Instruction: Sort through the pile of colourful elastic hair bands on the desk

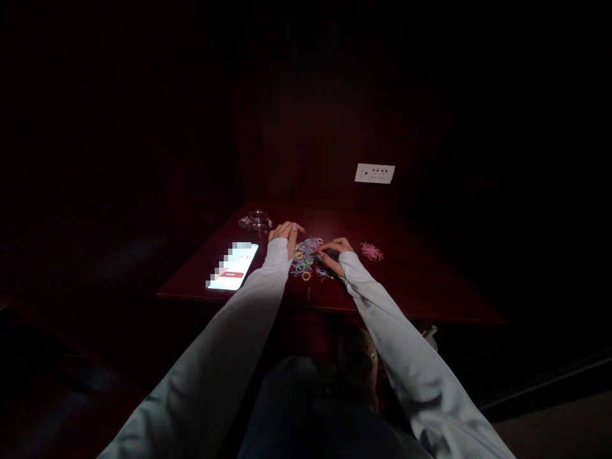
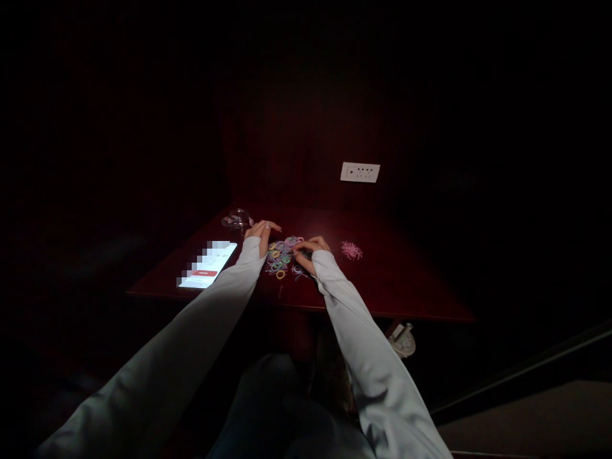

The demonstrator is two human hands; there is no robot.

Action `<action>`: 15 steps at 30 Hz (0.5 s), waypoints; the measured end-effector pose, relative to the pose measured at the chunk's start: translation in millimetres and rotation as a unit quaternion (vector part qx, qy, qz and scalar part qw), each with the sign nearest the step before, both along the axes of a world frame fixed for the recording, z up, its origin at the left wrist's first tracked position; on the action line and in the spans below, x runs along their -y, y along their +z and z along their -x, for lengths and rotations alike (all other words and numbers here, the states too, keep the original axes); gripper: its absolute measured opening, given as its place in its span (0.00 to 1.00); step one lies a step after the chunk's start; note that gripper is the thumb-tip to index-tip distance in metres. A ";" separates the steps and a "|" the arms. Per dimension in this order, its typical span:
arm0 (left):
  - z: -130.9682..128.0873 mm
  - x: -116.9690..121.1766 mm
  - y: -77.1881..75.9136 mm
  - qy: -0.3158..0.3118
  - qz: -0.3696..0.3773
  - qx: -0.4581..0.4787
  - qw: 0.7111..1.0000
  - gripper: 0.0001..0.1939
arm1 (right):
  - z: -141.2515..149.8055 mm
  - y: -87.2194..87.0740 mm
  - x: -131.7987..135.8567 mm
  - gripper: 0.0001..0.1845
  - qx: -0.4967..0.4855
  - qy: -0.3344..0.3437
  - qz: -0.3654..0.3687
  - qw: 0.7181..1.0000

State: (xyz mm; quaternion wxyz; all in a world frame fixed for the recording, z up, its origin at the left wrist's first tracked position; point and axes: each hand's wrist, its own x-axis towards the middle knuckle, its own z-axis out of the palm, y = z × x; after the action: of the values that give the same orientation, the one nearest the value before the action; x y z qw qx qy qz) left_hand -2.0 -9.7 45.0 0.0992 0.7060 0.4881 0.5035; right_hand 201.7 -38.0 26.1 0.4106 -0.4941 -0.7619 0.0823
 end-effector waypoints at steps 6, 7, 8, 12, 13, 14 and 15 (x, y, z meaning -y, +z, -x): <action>1.0 3.6 3.7 0.027 0.006 0.012 1.000 0.25 | 7.2 9.6 18.0 0.12 0.112 0.075 -0.011 0.991; 0.6 4.1 4.0 0.027 0.006 0.011 1.000 0.25 | 8.2 11.8 21.9 0.15 0.128 0.078 -0.016 0.989; 0.2 4.5 4.3 0.027 0.003 0.011 1.000 0.25 | 9.2 13.8 25.6 0.18 0.146 0.082 -0.022 0.986; -1.0 5.2 4.3 0.038 -0.015 0.011 0.999 0.27 | 13.5 18.2 35.0 0.28 0.220 0.097 -0.050 0.969; -1.2 5.2 4.2 0.041 -0.018 0.010 0.999 0.27 | 14.5 18.0 35.5 0.29 0.232 0.096 -0.057 0.966; -1.3 5.3 4.0 0.044 -0.020 0.009 0.999 0.27 | 15.4 17.3 35.4 0.30 0.239 0.091 -0.063 0.965; -1.3 5.3 3.9 0.046 -0.022 0.007 0.999 0.27 | 16.0 16.3 34.8 0.30 0.244 0.085 -0.070 0.964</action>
State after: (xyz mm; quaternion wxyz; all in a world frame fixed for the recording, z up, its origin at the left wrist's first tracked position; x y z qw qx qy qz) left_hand -0.7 -15.0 48.9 0.0635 0.6812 0.5079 0.5234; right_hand 185.7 -72.8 42.4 0.2371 -0.4025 -0.8822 -0.0592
